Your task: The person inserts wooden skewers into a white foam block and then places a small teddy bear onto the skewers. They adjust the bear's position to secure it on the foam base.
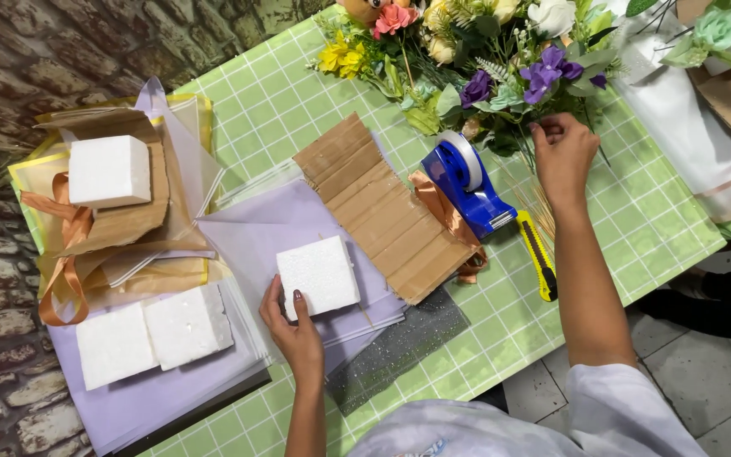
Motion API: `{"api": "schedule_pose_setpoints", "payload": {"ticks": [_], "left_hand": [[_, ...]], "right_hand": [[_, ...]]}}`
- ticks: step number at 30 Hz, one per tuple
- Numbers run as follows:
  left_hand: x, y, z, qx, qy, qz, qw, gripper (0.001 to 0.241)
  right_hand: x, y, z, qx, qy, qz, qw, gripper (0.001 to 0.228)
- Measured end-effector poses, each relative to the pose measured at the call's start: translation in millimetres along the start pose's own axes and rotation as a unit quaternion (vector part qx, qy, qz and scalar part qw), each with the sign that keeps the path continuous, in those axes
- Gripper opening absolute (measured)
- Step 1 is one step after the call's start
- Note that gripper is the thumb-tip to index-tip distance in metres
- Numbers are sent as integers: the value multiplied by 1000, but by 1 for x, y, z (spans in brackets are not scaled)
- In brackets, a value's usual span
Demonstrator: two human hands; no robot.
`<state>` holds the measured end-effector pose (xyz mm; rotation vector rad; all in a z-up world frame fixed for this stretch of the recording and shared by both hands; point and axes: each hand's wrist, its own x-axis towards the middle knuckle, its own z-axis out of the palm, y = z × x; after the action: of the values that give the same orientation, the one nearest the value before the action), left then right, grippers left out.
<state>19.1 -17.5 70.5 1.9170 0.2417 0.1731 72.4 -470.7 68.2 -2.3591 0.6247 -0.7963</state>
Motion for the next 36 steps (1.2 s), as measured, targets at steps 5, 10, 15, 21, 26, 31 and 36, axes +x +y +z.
{"api": "schedule_pose_setpoints", "payload": {"ticks": [5,10,15,21,26,31,36], "left_hand": [[-10,46,-1,88,70,169,979,43],[-18,89,21,-14,-22,210,977,22],[-21,116,68,-216,-295,35,930,24],[-13,119,127,-242,-377,-21,894,26],[-2,105,143,-244,-354,-74,900,26],[9,95,149,-289,-338,-123,887,31],[9,90,159,-276,-358,-127,883,33]], "right_hand": [[-10,-33,-19,20,50,-30,998,9],[-34,-102,-59,108,26,-10,994,8],[-86,-151,-75,245,-96,100,960,19],[-136,-153,-47,194,-188,74,960,17],[-95,-136,-74,218,-217,116,944,13],[-31,-51,-50,205,-80,102,970,12],[0,23,10,101,-49,23,993,29]]}}
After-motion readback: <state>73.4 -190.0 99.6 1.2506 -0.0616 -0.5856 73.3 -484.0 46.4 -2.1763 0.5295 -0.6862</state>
